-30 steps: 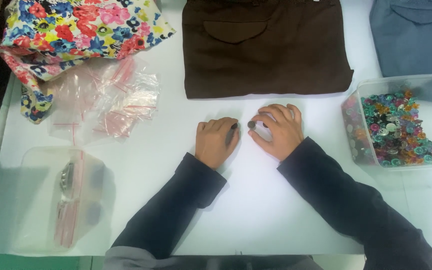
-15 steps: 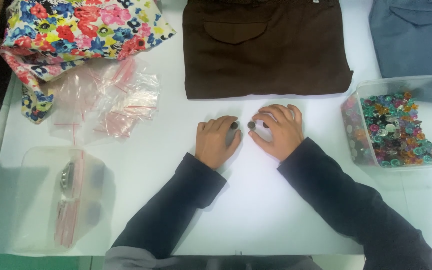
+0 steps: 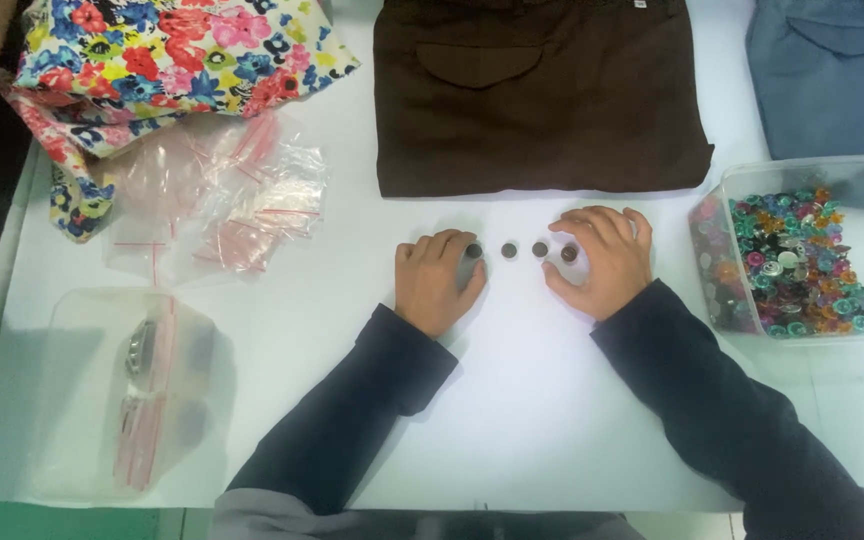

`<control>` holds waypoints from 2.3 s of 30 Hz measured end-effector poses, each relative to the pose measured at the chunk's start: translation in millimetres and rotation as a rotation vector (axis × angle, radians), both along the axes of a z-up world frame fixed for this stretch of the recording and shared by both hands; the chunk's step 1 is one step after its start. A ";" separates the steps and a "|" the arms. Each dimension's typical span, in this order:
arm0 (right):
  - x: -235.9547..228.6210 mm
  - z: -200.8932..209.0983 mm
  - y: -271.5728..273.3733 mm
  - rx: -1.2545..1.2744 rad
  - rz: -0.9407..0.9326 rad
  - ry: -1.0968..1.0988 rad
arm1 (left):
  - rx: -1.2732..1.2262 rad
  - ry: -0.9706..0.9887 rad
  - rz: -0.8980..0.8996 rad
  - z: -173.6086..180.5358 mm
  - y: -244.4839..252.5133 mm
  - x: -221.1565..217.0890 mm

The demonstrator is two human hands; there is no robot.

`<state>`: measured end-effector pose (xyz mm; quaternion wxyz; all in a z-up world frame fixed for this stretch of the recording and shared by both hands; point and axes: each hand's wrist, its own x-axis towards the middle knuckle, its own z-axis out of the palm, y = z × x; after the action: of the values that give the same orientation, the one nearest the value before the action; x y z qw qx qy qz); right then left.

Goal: The person repeatedly picks small round buttons from a clear plastic container and places them in a row on a white table. The hands continue this pick-and-place cycle throughout the clip, forming a growing line of buttons.

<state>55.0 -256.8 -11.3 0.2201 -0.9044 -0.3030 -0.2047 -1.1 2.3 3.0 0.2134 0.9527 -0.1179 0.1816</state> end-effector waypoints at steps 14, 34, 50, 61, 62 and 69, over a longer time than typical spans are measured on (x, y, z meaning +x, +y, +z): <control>-1.7 0.6 -2.3 -0.081 0.019 0.093 | -0.020 0.065 0.000 2.4 0.3 -0.8; 0.1 -6.9 -22.2 -0.080 -0.062 0.127 | -0.029 0.063 0.008 -0.1 0.0 -0.7; -3.7 -5.2 -26.7 -0.062 -0.066 0.149 | -0.001 0.046 0.010 1.2 -1.5 -2.2; -62.0 11.4 -39.6 0.088 0.071 0.082 | 0.076 -0.228 -0.281 -33.7 -59.8 -31.2; -68.8 11.0 -38.7 0.134 0.037 -0.086 | 0.062 -0.188 -0.295 -32.2 -63.6 -32.1; -62.2 40.2 -103.1 0.206 -0.332 -0.832 | -0.127 -0.154 -0.419 -6.5 -143.9 -30.3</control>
<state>-7.3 -359.9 28.9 0.1326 -0.7549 -0.1948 -0.6120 -31.5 -141.6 -3.5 0.2965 0.8754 -0.3172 0.2127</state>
